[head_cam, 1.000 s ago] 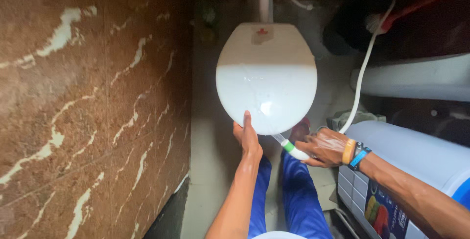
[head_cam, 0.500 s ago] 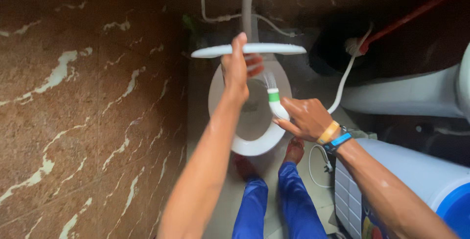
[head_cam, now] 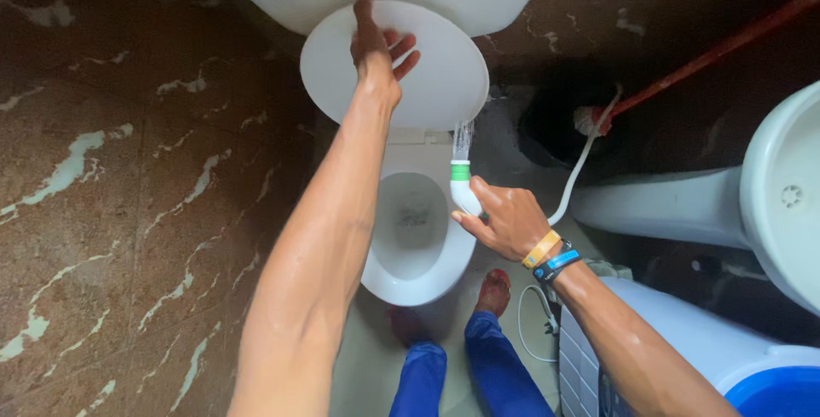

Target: The person cleans the interior and exterior of a toilet using a brush and a bowl of water, then rinses the surfaces using a hand-held bidet sprayer.

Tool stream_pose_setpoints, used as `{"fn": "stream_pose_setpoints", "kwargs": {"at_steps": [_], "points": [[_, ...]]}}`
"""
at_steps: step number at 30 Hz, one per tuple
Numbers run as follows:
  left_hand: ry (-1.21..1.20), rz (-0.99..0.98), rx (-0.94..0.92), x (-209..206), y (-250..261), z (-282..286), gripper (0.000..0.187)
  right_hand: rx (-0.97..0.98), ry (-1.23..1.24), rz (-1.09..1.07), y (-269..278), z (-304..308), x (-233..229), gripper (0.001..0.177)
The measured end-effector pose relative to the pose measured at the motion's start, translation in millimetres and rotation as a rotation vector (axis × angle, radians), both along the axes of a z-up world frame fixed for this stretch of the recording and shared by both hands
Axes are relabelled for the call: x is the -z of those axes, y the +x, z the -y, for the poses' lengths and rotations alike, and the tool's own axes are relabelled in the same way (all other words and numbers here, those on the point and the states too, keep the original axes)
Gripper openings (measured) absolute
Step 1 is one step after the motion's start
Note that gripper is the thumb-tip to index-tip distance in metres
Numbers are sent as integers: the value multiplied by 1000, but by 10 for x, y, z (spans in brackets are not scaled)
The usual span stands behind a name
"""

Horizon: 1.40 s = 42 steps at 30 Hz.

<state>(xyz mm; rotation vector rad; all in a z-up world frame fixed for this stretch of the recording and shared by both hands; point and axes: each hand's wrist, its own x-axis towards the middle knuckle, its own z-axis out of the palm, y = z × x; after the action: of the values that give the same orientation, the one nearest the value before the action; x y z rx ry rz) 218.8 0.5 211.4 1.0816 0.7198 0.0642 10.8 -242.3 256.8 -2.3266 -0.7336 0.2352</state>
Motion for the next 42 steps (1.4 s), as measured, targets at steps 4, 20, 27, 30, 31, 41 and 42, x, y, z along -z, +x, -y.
{"fn": "stream_pose_setpoints", "kwargs": {"at_steps": [4,20,27,30,31,41,42], "points": [[-14,35,97,470,-273,194,48,-77,29,-15,127,46,-51,41],[-404,-65,200,594,-265,386,29,-161,22,-36,320,84,-80,46],[-312,-60,195,474,-316,175,31,-212,49,5,450,-39,-169,41],[-278,-61,193,415,-331,61,36,-230,56,60,485,-78,-190,39],[-255,-45,198,391,-326,29,37,-237,64,81,500,-95,-199,38],[-113,-20,144,222,-217,-327,29,-347,-15,81,747,-348,-281,35],[-122,4,125,226,-236,-367,31,-355,-47,76,769,-372,-280,36]]}}
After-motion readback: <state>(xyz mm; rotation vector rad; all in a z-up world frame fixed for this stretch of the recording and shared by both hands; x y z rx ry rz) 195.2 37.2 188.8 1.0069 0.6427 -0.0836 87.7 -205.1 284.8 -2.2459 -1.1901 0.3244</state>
